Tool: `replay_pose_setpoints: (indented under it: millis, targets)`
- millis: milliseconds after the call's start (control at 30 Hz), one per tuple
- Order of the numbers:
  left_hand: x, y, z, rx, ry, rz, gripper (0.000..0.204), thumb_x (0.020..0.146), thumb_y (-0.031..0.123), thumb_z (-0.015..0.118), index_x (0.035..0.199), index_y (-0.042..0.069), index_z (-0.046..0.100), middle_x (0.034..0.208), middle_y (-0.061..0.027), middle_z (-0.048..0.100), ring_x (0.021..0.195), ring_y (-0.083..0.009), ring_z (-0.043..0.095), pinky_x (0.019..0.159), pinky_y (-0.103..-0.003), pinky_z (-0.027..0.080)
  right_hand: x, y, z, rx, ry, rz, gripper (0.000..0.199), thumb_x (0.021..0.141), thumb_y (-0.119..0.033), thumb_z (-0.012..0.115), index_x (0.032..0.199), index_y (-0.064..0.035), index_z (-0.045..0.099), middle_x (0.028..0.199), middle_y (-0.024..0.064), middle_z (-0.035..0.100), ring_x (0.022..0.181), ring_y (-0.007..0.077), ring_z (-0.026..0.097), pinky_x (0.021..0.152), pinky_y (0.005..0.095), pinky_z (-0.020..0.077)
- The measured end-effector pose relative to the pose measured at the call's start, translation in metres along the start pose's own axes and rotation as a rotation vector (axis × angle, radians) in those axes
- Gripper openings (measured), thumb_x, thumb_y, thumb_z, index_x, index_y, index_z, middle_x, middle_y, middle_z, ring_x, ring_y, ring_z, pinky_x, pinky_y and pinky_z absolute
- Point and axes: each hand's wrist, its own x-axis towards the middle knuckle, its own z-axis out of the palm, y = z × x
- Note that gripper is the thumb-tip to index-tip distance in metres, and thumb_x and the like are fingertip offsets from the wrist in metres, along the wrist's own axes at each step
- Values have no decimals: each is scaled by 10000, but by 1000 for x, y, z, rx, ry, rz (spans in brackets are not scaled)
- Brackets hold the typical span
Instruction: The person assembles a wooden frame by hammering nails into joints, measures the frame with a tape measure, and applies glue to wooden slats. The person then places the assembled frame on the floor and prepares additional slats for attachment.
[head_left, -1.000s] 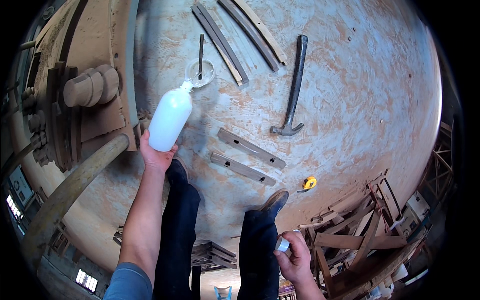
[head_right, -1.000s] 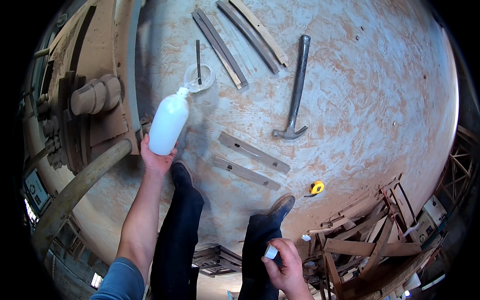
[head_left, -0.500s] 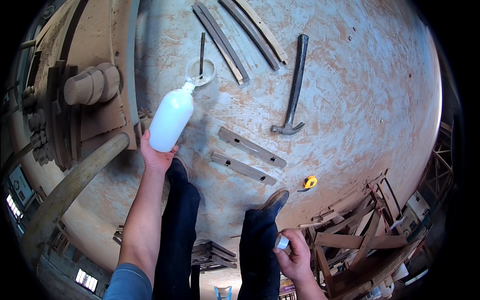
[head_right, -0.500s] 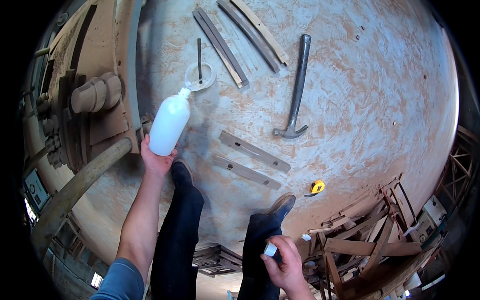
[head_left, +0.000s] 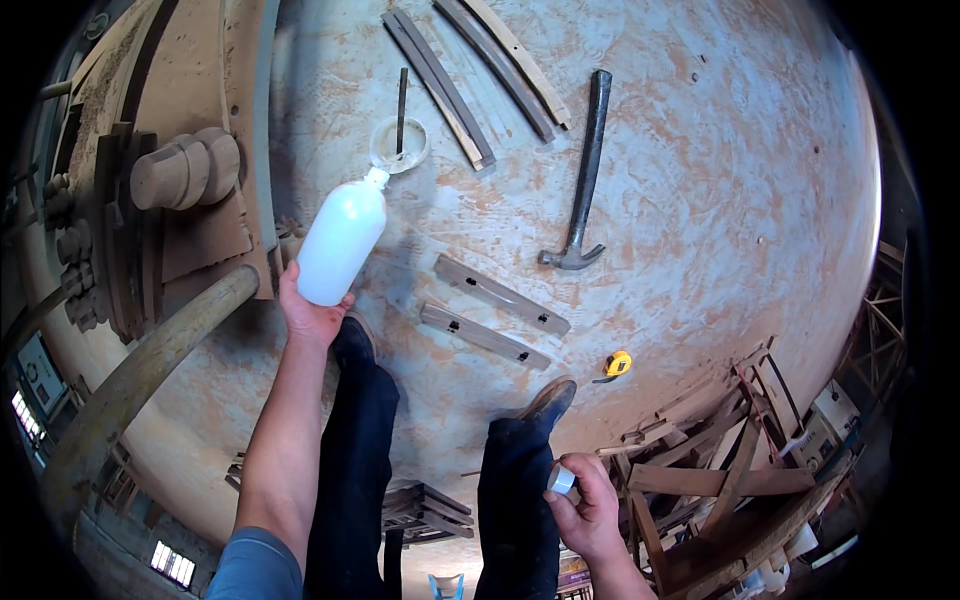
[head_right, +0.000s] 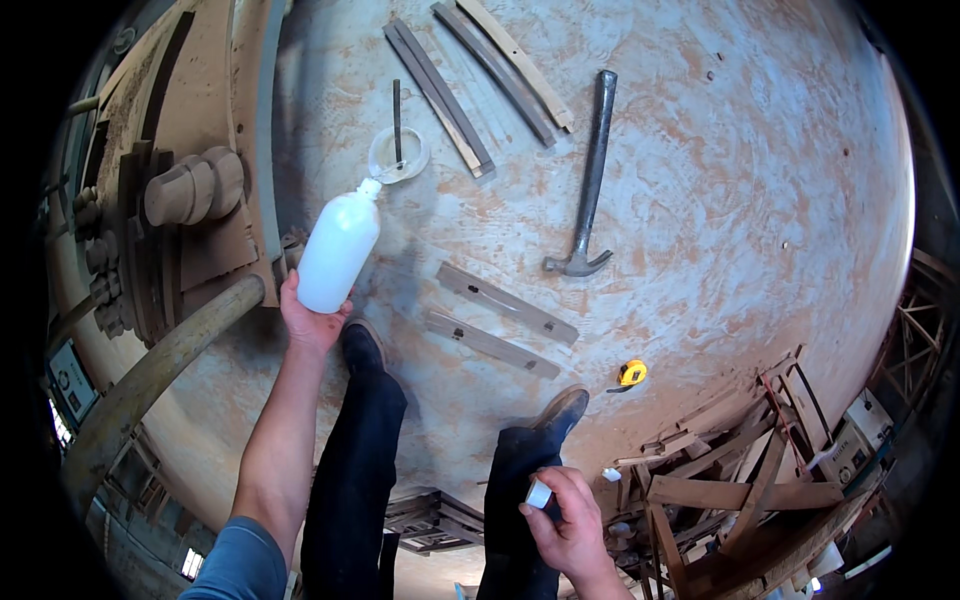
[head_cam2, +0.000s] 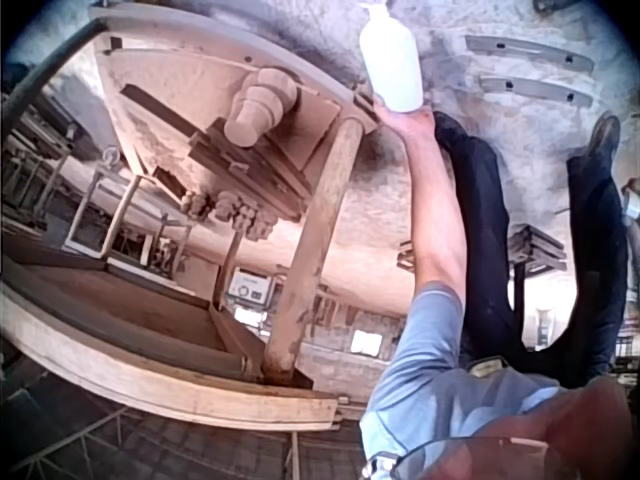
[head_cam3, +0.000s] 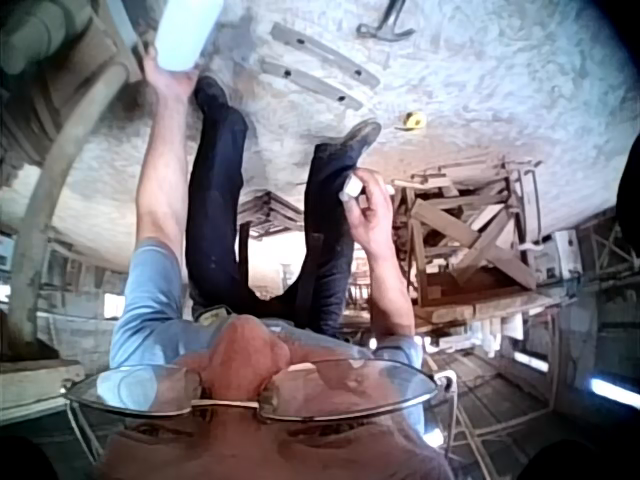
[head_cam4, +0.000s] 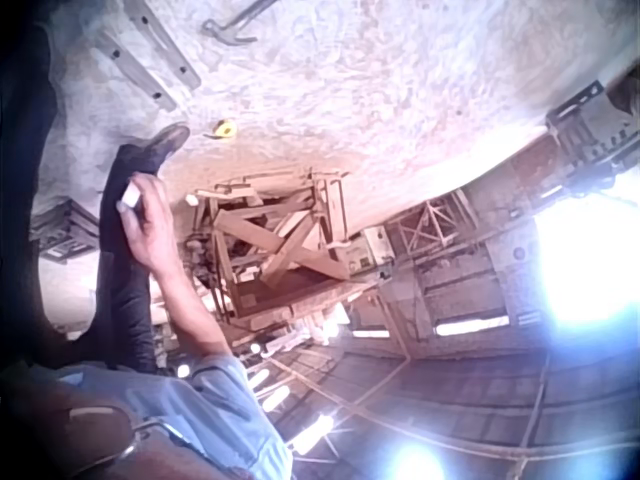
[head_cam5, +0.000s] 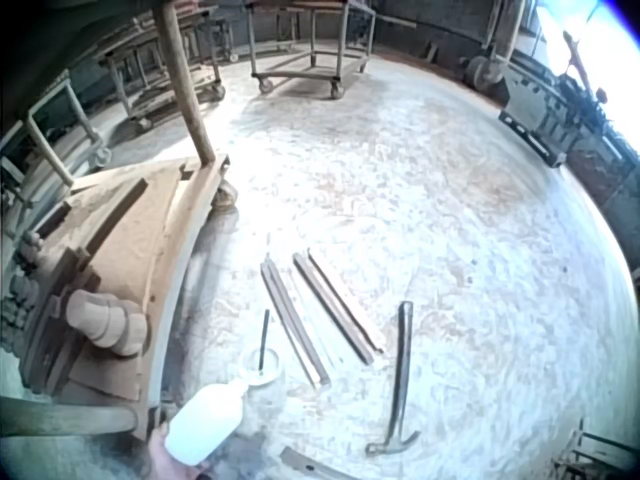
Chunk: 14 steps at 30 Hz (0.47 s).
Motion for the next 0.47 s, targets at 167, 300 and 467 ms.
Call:
replay_pose_setpoints:
  millis: [167, 300, 467]
  targets:
    - [1, 1, -1, 4, -13, 3, 591, 871, 595, 471, 1199, 113, 568, 1041, -135, 653, 846, -327, 621, 610, -380, 452, 1, 0, 2, -1, 7, -21, 441, 772, 5, 738, 1176, -37, 566, 1111, 146, 599, 916, 254, 618, 768, 316, 515]
    - [-2, 3, 1, 5, -12, 1, 584, 874, 586, 471, 1201, 112, 566, 1043, -139, 651, 847, -330, 620, 607, -380, 452, 1, -2, 2, -6, -3, -1, 442, 776, 3, 739, 1180, -39, 565, 1118, 142, 596, 923, 252, 617, 768, 312, 515]
    - [-2, 4, -2, 10, -20, 6, 583, 878, 586, 464, 1207, 113, 563, 1050, -142, 648, 854, -337, 617, 614, -388, 455, -1, 0, 1, -4, -10, 7, 460, 779, -2, 742, 1198, -46, 555, 1137, 138, 590, 931, 252, 617, 780, 301, 511]
